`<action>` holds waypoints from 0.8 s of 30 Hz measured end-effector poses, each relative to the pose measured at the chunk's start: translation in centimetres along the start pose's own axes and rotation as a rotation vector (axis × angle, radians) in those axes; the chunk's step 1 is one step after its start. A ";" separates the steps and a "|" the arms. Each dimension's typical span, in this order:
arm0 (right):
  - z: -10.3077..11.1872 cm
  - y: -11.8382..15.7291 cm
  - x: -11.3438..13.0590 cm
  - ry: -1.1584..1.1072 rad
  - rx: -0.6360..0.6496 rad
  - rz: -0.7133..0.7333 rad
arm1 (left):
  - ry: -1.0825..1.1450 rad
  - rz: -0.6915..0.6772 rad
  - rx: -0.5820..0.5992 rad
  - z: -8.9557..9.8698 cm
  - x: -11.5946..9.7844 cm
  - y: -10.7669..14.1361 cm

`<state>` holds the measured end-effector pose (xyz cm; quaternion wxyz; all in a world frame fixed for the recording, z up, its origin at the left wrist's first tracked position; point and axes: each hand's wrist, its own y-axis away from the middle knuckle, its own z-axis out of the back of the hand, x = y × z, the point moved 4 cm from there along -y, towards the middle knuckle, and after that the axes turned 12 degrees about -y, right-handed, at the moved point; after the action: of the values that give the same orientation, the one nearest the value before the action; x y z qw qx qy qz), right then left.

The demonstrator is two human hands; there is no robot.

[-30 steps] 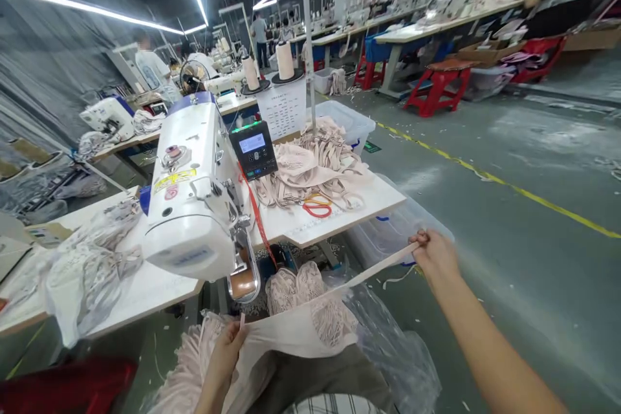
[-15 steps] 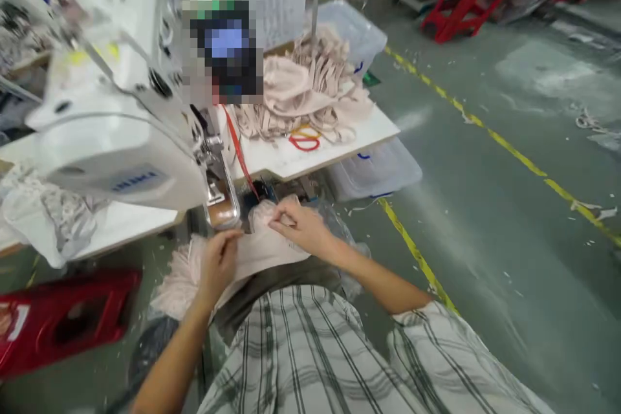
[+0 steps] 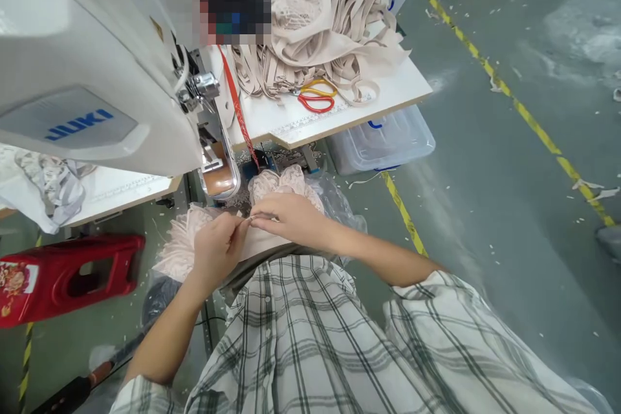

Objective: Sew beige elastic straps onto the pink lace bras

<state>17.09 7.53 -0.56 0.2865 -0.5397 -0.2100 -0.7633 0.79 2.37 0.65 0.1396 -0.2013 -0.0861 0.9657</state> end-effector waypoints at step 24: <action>-1.7 0.0 2.5 0.328 0.158 0.629 | 0.169 0.037 0.220 4.1 0.5 -0.9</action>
<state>15.30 5.91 1.23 0.5778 -0.4246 -0.0435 -0.6956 -1.13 2.93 4.40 0.1496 -0.2669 0.0359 0.9513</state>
